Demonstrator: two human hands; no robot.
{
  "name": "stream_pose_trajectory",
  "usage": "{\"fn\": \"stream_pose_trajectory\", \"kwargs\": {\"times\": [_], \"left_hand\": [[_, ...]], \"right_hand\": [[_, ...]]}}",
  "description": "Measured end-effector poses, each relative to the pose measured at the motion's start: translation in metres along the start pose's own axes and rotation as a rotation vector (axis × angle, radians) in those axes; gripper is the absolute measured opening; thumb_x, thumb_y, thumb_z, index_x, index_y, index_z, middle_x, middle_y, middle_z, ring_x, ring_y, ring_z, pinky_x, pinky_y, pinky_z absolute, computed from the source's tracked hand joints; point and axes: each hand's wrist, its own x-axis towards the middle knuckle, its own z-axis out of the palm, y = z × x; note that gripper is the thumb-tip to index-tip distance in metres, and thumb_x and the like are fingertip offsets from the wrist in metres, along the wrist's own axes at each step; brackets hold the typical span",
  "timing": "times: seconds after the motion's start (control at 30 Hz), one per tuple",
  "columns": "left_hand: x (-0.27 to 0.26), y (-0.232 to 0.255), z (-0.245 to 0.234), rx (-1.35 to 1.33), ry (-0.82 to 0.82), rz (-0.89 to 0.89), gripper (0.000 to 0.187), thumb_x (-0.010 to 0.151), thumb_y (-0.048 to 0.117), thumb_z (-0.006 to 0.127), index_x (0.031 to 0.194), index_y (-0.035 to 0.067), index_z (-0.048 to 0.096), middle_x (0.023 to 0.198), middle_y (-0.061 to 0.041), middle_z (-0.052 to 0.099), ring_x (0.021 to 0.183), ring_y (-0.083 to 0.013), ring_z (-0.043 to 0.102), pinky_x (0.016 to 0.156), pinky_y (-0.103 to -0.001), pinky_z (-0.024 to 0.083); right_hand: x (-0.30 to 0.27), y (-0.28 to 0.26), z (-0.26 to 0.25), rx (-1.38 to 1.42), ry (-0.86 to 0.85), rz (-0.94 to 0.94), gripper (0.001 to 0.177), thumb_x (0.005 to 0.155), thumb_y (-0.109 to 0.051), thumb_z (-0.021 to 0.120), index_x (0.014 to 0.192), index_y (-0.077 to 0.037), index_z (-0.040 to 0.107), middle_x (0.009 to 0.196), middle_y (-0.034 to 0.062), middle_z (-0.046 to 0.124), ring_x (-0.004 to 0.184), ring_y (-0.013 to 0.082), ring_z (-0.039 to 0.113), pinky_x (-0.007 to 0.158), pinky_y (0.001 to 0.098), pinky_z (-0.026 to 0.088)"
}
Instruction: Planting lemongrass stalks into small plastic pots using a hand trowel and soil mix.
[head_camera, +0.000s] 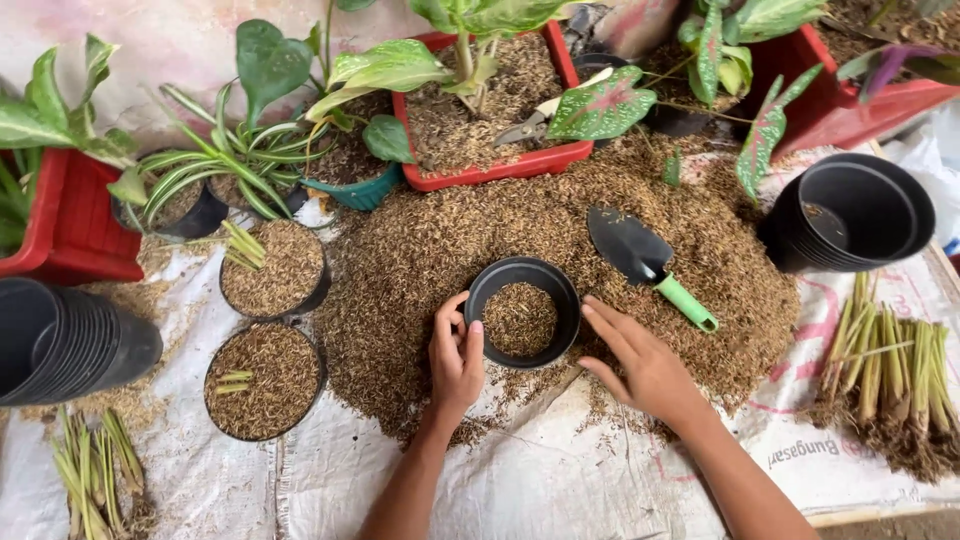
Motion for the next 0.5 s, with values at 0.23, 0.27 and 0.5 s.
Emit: {"fn": "stream_pose_trajectory", "kwargs": {"times": [0.23, 0.27, 0.5], "left_hand": [[0.002, 0.002, -0.002, 0.005, 0.011, -0.029, 0.031, 0.1, 0.02, 0.054, 0.126, 0.002, 0.054, 0.079, -0.007, 0.06, 0.058, -0.0129, 0.056, 0.049, -0.026, 0.047], [0.0, 0.003, -0.003, 0.056, 0.03, -0.031, 0.032, 0.101, 0.02, 0.054, 0.126, 0.002, 0.055, 0.077, -0.004, 0.053, 0.058, -0.0124, 0.05, 0.05, -0.027, 0.042], [-0.001, 0.006, -0.003, 0.124, -0.014, -0.006, 0.033, 0.105, 0.009, 0.048, 0.135, -0.005, 0.049, 0.072, -0.005, 0.044, 0.053, -0.011, 0.038, 0.047, -0.027, 0.029]], "right_hand": [[0.005, 0.001, -0.019, -0.071, -0.061, 0.014, 0.063, 0.105, -0.042, 0.054, 0.158, -0.013, 0.035, 0.164, 0.0073, 0.039, 0.133, 0.0246, 0.06, 0.097, 0.0384, 0.051], [0.003, 0.001, -0.023, -0.061, -0.022, -0.041, 0.057, 0.107, -0.037, 0.055, 0.155, -0.012, 0.038, 0.157, 0.0113, 0.046, 0.125, 0.0275, 0.063, 0.094, 0.0412, 0.052], [-0.015, 0.015, -0.057, -0.213, 0.068, -0.019, 0.015, 0.103, -0.015, 0.066, 0.092, -0.008, 0.059, 0.069, 0.0015, 0.056, 0.057, 0.0161, 0.049, 0.056, 0.0341, 0.047]]}}
